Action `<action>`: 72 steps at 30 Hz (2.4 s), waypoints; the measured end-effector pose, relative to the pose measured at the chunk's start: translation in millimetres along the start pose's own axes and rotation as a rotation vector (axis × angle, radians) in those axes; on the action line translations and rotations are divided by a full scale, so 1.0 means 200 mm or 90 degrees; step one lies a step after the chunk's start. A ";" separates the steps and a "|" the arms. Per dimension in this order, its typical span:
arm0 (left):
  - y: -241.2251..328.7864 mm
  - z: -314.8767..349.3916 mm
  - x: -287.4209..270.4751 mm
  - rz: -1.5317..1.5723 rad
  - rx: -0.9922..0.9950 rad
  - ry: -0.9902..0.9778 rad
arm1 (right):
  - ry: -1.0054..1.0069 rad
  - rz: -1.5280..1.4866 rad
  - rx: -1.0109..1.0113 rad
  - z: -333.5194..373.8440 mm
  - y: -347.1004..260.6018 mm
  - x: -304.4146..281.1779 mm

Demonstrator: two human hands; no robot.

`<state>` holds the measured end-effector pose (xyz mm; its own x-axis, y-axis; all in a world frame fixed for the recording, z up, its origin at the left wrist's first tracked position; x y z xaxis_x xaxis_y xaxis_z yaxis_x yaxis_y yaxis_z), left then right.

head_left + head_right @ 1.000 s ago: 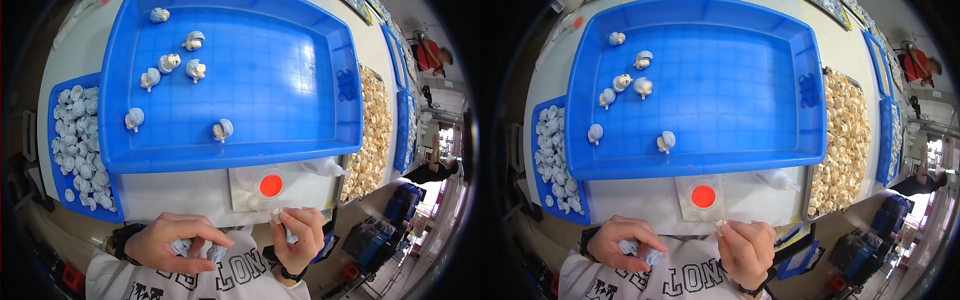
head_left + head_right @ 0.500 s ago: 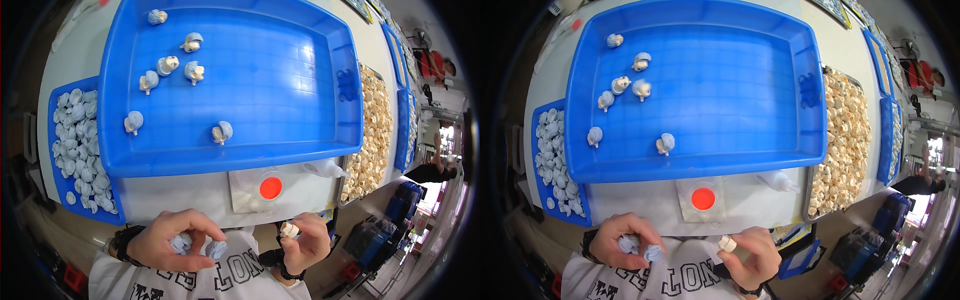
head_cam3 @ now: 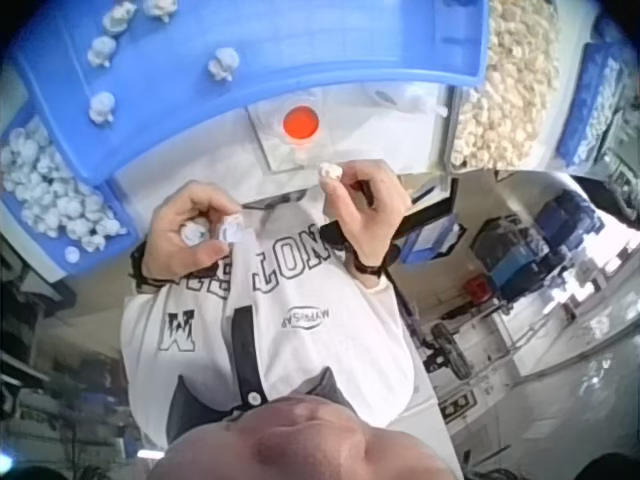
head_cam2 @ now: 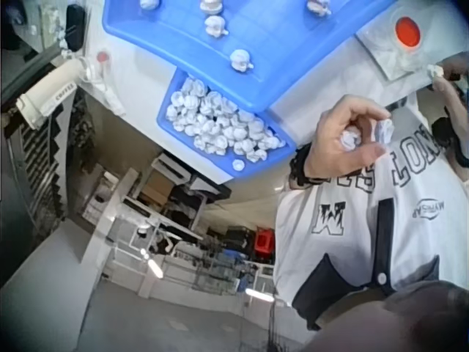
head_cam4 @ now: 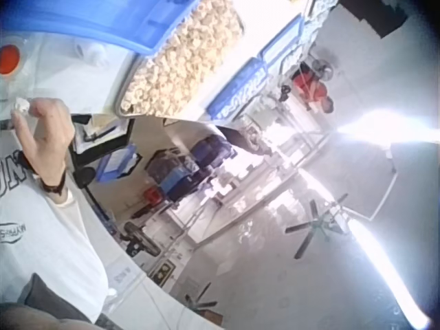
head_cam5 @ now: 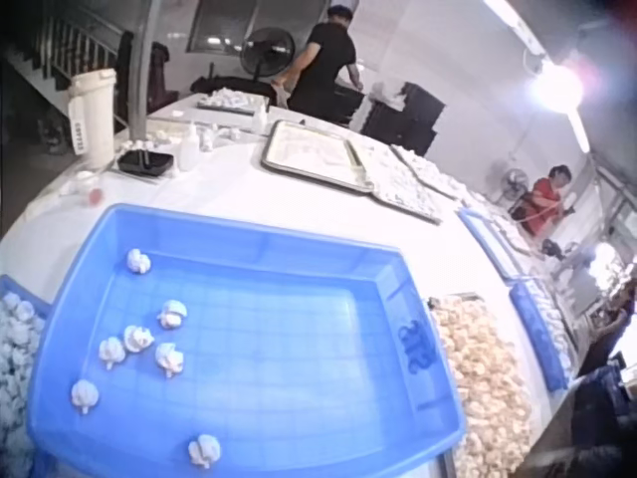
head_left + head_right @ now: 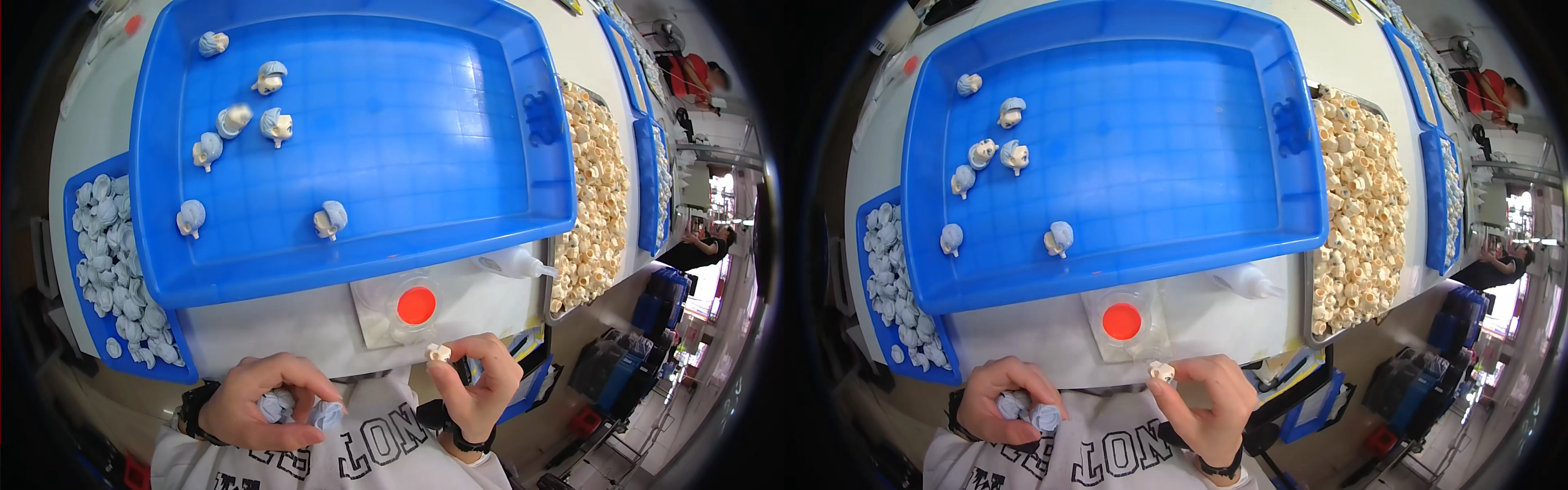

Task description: The person assembles small ceramic figurines by hand, picking up a base and a head, applying adhesive from a squeeze bottle, and joining them. The completed figurines are placed into a blue tray on the table.

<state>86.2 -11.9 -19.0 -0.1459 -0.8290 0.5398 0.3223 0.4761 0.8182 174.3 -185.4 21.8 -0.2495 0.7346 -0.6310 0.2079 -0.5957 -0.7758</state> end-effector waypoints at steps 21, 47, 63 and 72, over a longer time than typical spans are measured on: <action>0.00 -0.02 -0.01 0.015 -0.002 0.011 | 0.014 -0.126 0.175 0.01 0.14 0.03; 0.20 -0.03 0.14 -0.069 0.163 -0.018 | -0.118 -0.262 -0.437 0.15 -0.43 0.07; 0.26 -0.02 0.14 -0.262 0.194 0.073 | -0.128 -0.198 -0.440 0.13 -0.43 0.11; 0.06 -0.01 0.13 -0.064 0.014 0.024 | -0.059 -0.087 -0.438 0.12 -0.48 0.19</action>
<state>89.0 -27.8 4.9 -0.1418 -0.8831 0.4472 0.2876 0.3955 0.8722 122.9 -108.6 72.0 -0.3899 0.7392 -0.5492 0.7120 -0.1362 -0.6889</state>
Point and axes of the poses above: each hand's wrist, its own z-axis away from the middle knuckle, its own x-axis out of the palm, y = z × x, the point moved 10 cm from there along -z, towards the middle knuckle, and after that the axes turned 1 degree about -x, right-handed, at the moved point
